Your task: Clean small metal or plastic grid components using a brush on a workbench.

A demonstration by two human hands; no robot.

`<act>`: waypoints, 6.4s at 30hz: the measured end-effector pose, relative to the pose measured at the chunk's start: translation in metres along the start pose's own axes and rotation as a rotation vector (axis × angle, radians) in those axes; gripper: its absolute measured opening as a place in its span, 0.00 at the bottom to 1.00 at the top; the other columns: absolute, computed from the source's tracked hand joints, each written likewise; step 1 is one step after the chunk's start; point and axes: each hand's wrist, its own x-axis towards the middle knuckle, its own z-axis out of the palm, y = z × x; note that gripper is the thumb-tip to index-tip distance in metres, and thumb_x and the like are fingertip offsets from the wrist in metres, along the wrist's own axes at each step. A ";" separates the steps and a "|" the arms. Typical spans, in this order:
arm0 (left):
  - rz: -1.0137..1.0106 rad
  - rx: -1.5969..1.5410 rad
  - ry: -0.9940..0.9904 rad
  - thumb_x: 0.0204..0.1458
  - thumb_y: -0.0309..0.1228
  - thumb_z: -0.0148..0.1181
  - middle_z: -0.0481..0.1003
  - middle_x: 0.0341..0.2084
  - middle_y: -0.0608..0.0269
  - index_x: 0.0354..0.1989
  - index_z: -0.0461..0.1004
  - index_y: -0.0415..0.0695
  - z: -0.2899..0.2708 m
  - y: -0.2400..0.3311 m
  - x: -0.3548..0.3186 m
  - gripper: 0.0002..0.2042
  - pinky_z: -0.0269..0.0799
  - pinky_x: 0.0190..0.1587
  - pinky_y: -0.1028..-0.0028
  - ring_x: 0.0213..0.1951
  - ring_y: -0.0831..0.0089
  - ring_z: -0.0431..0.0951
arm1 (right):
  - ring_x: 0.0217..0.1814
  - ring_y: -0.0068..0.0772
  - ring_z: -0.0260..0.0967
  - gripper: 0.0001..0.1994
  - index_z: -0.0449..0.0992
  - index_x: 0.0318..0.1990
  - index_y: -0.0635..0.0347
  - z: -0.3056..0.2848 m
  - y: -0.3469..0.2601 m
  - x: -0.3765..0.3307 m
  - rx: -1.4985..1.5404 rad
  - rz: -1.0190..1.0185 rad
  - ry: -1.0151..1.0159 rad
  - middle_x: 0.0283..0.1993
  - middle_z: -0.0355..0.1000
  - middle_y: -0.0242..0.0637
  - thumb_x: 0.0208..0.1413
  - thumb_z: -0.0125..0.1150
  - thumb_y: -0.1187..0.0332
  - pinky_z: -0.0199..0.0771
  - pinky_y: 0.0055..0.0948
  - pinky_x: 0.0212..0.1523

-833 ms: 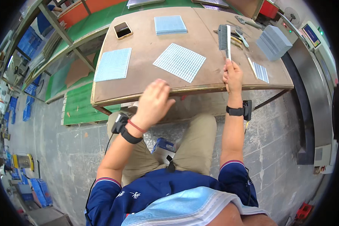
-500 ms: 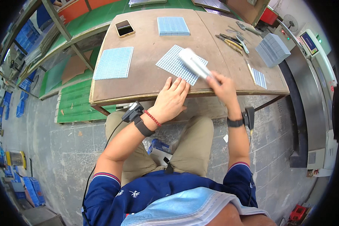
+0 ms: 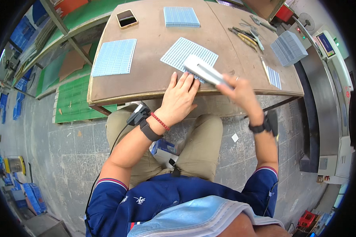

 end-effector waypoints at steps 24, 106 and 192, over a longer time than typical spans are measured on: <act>0.017 0.020 -0.009 0.35 0.41 0.74 0.66 0.55 0.52 0.59 0.65 0.41 0.000 -0.004 0.000 0.39 0.51 0.67 0.47 0.62 0.57 0.64 | 0.30 0.47 0.75 0.20 0.81 0.42 0.62 0.023 0.029 0.072 0.100 -0.072 -0.088 0.29 0.76 0.51 0.54 0.63 0.52 0.73 0.38 0.35; -0.005 0.011 0.035 0.39 0.38 0.71 0.68 0.54 0.52 0.58 0.66 0.43 0.004 -0.002 0.000 0.35 0.56 0.64 0.48 0.61 0.57 0.65 | 0.32 0.55 0.74 0.18 0.80 0.37 0.59 0.003 0.012 0.036 0.076 0.154 -0.159 0.26 0.74 0.53 0.53 0.62 0.51 0.72 0.45 0.33; -1.020 -0.383 0.378 0.48 0.28 0.67 0.81 0.27 0.62 0.35 0.83 0.34 -0.119 -0.262 -0.025 0.10 0.71 0.36 0.77 0.29 0.78 0.77 | 0.25 0.12 0.58 0.20 0.80 0.46 0.70 0.038 0.096 0.044 0.521 0.423 0.543 0.25 0.67 0.22 0.53 0.70 0.61 0.56 0.18 0.25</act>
